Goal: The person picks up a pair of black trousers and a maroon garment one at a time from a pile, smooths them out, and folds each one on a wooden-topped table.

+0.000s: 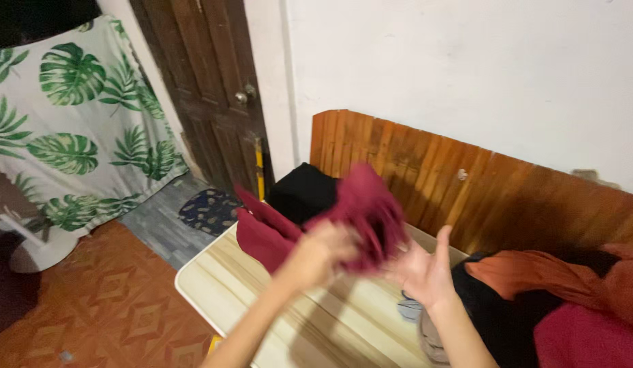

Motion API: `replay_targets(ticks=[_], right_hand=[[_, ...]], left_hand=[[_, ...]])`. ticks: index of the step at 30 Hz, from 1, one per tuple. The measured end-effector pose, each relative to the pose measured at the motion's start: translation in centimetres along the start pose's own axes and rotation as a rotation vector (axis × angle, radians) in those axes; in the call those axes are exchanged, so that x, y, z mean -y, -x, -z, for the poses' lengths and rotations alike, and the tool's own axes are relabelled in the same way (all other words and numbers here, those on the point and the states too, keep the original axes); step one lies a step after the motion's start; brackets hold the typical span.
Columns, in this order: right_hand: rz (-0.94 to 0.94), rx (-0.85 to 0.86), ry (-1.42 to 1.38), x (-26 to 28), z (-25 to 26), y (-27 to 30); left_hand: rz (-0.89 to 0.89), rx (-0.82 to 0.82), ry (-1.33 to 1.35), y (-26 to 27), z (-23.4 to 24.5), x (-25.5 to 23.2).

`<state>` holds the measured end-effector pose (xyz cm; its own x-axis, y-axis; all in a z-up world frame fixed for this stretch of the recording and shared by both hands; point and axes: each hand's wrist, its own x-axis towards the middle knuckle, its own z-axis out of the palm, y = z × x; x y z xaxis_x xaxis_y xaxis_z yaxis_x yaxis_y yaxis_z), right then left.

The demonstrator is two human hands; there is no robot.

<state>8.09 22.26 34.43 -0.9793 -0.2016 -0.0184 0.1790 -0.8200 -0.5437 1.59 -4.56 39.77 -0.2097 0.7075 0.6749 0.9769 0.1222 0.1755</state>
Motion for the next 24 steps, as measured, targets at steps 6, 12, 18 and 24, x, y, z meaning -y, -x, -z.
replay_targets(ticks=[6,12,18,24], right_hand=[[-0.344,-0.471,0.100,-6.6,9.7,-1.2],[-0.609,-0.788,0.269,-13.9,19.5,2.2],[-0.390,-0.729,0.909,-17.7,27.3,4.0],[-0.365,-0.724,1.118,-17.8,28.5,4.0]], left_hand=[[0.097,0.279,-0.117,14.0,-11.3,-0.7],[0.080,0.648,0.104,22.6,-18.1,-3.0],[0.419,0.391,0.272,21.6,-17.8,-1.5],[0.996,0.356,-0.289,18.8,-17.4,4.0]])
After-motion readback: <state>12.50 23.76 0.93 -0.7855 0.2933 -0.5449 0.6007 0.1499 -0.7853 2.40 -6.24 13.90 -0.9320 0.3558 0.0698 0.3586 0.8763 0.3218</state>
